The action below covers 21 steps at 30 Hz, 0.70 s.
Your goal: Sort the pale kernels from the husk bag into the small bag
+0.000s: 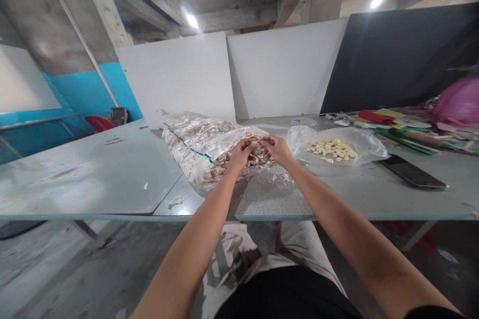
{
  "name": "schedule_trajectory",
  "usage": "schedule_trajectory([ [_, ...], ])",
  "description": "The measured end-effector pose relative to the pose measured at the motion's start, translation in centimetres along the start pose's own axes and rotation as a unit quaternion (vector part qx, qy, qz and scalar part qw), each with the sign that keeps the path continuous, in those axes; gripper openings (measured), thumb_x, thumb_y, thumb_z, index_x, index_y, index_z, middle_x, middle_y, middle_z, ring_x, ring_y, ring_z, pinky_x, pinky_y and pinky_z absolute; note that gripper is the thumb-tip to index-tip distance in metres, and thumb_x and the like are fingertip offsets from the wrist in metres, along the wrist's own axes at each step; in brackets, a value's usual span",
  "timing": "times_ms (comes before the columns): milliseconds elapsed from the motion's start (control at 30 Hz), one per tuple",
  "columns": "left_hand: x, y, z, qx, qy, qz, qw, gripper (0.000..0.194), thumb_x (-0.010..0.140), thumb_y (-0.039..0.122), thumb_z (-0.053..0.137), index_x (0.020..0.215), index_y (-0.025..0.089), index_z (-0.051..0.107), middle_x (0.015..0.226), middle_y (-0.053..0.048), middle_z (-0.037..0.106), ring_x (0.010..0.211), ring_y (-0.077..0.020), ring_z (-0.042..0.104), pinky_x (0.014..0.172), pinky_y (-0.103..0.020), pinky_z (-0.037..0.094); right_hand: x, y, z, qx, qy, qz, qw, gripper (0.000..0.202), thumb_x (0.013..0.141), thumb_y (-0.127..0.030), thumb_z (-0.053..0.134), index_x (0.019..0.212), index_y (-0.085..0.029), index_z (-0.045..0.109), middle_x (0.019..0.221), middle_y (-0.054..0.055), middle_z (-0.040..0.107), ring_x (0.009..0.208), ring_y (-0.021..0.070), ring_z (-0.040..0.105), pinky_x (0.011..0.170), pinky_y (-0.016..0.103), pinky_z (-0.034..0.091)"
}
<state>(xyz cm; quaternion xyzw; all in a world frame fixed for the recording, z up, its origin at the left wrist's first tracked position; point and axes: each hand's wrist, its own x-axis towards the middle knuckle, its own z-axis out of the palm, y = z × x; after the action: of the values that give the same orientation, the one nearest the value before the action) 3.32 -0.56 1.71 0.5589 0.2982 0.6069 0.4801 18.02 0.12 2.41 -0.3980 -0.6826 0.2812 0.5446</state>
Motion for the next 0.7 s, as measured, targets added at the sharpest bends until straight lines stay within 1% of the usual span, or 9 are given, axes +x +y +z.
schedule_trajectory([
  [67,-0.03,0.05,0.03,0.008,0.001,0.007,1.0,0.035,0.064,0.037,0.068,0.091,0.017,0.058,0.066,0.003,0.054,0.05,-0.0054,0.048,0.044,-0.018,0.044,-0.15,-0.21,0.27,0.084,-0.036,0.059,0.994,0.032,0.073,-0.045,0.054,0.076,-0.014,0.06,0.068,0.005,0.061,0.05,0.0109,0.053,0.044,0.023,0.044],
  [133,-0.11,0.12,0.1,0.015,-0.008,-0.005,1.0,0.037,0.063,0.038,0.069,0.092,0.017,0.059,0.064,0.003,0.055,0.047,-0.0056,0.048,0.046,-0.02,0.045,-0.26,-0.39,0.35,0.123,-0.054,0.079,0.988,0.033,0.07,-0.046,0.059,0.073,-0.014,0.062,0.066,0.005,0.062,0.052,0.012,0.055,0.045,0.024,0.047],
  [233,-0.24,0.2,0.14,0.023,-0.02,-0.023,0.999,0.04,0.062,0.039,0.069,0.094,0.016,0.059,0.063,0.003,0.057,0.044,-0.0053,0.048,0.049,-0.023,0.047,-0.28,-0.53,0.24,0.138,-0.046,0.068,0.987,0.032,0.064,-0.044,0.065,0.073,-0.014,0.064,0.062,0.003,0.062,0.051,0.0118,0.055,0.046,0.024,0.049],
  [367,-0.2,0.14,0.02,0.012,-0.032,-0.018,0.999,0.042,0.061,0.04,0.07,0.094,0.016,0.06,0.066,0.001,0.06,0.046,-0.0068,0.052,0.05,-0.023,0.048,-0.16,-0.61,0.14,0.157,-0.038,0.04,0.986,0.031,0.062,-0.041,0.068,0.075,-0.013,0.064,0.064,0.002,0.062,0.051,0.0102,0.055,0.049,0.023,0.049],
  [433,-0.04,0.02,-0.07,0.007,-0.029,-0.018,0.999,0.043,0.06,0.04,0.071,0.094,0.015,0.06,0.067,0.0,0.061,0.047,-0.0075,0.054,0.049,-0.023,0.048,-0.12,-0.61,0.17,0.163,-0.035,0.029,0.986,0.03,0.061,-0.039,0.069,0.076,-0.013,0.065,0.065,0.002,0.062,0.053,0.01,0.056,0.051,0.023,0.05],
  [600,0.27,-0.16,-0.17,0.028,-0.021,-0.007,0.999,0.047,0.057,0.04,0.072,0.094,0.013,0.061,0.065,0.0,0.063,0.045,-0.0078,0.054,0.046,-0.022,0.049,-0.11,-0.47,0.18,0.168,-0.032,0.055,0.984,0.032,0.063,-0.042,0.067,0.076,-0.012,0.066,0.062,0.003,0.062,0.051,0.0101,0.055,0.049,0.023,0.049],
  [700,0.14,0.02,-0.09,0.055,-0.021,0.003,0.998,0.048,0.058,0.042,0.071,0.095,0.013,0.062,0.063,0.0,0.063,0.042,-0.0077,0.053,0.045,-0.023,0.049,-0.14,-0.47,0.18,0.169,-0.034,0.046,0.984,0.033,0.062,-0.042,0.068,0.076,-0.012,0.067,0.067,0.003,0.064,0.054,0.0099,0.055,0.053,0.024,0.051],
])
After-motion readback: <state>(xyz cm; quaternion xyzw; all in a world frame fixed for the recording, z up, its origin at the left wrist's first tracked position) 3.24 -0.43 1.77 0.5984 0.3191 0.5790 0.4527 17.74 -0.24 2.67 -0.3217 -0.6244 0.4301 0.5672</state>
